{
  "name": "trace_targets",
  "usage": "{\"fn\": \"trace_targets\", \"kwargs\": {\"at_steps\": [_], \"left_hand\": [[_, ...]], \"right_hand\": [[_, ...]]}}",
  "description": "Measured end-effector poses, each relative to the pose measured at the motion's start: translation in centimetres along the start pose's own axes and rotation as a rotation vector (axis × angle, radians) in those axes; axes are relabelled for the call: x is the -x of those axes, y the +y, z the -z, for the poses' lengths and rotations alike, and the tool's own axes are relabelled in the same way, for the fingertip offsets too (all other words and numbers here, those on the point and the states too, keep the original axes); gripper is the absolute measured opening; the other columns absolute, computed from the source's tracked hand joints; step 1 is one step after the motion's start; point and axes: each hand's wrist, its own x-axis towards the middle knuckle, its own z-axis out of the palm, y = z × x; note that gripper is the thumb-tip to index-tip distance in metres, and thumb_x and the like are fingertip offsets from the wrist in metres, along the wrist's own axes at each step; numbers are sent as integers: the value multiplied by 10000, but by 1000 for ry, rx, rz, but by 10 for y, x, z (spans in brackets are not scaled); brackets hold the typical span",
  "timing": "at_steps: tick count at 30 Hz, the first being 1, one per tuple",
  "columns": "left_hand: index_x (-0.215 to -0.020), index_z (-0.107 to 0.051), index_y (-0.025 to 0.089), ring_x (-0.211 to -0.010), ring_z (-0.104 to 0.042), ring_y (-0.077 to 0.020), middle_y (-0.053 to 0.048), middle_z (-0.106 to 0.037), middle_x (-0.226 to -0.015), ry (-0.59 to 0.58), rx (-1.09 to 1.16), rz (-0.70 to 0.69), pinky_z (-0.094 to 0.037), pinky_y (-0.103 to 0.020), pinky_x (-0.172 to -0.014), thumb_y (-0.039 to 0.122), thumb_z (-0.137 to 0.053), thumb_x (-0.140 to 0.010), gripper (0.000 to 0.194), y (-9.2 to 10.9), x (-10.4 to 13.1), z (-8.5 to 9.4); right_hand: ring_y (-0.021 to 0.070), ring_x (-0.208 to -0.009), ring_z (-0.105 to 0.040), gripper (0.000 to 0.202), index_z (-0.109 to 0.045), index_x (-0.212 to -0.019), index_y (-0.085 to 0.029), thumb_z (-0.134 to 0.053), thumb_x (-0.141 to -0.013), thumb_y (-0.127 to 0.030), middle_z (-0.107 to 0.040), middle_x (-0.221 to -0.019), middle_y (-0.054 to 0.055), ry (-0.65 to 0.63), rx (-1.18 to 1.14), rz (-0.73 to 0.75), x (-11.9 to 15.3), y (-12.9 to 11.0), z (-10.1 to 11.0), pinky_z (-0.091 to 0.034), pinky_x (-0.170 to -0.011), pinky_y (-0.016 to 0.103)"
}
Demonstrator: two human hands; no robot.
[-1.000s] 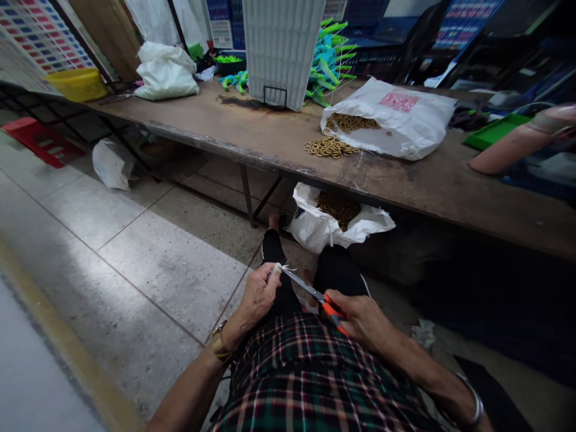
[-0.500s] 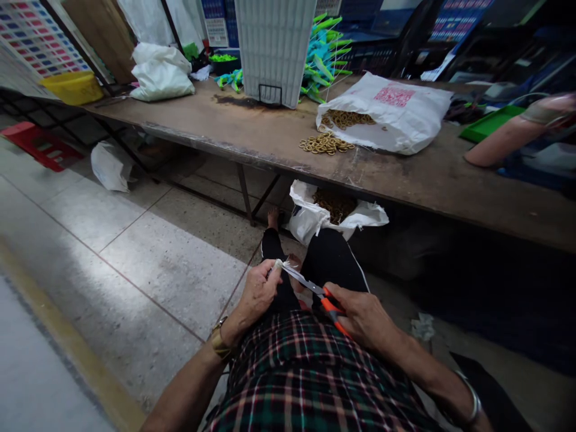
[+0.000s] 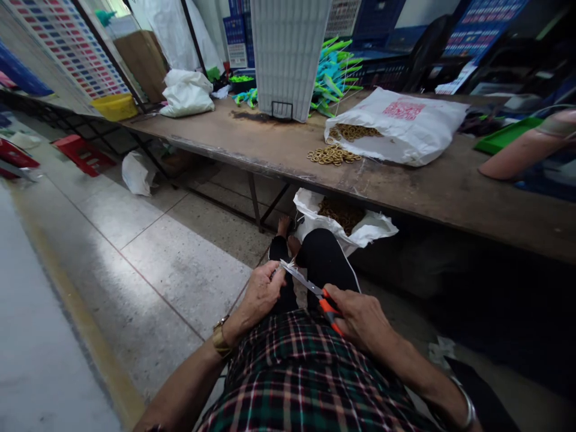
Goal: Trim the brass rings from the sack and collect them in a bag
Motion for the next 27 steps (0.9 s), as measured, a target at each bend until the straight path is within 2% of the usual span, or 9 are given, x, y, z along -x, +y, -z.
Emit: {"fn": "trace_targets", "kwargs": {"at_steps": [5,13,19,24,27], "left_hand": [[-612,-511,172,-446,-420,-80,48,-446,-478,-9,-79,-54,-302,-198,-465,303,-402,-844,288,8,-4,-5],[-616,-543,164,-447,-436,-82,30,-502,-503,7,-140,-51,-310,-199,-458,327,-417,-835,301,11,-10,-9],[-728,-606,159,-463,-463,-89,9,-576,-571,35,-130,-15,-325,-203,-457,381,-444,-824,291,10,-13,-6],[-650,-560,168,-480,-451,-94,20,-529,-544,47,-138,-7,-318,-207,-473,358,-444,-822,281,9,-13,-4],[-627,-528,175,-488,-429,-93,32,-486,-538,28,-165,-35,-302,-211,-485,311,-430,-822,257,7,-12,-5]], "right_hand": [[150,-598,-584,195,-556,-921,-220,-445,-762,-218,-661,-707,14,49,-9,-19,6,9,-3,-264,-502,231],[145,-626,-593,255,-550,-932,-201,-432,-710,-159,-667,-729,24,110,-132,11,8,18,-7,-319,-541,217],[116,-526,-538,194,-541,-852,-203,-398,-728,-161,-645,-678,13,93,-216,61,1,21,-6,-305,-501,209],[124,-564,-548,229,-534,-911,-208,-396,-733,-166,-652,-726,19,13,-238,54,-1,20,-5,-342,-530,206],[131,-612,-566,259,-537,-950,-218,-410,-730,-168,-659,-766,23,17,-228,30,-1,18,-5,-361,-555,205]]}}
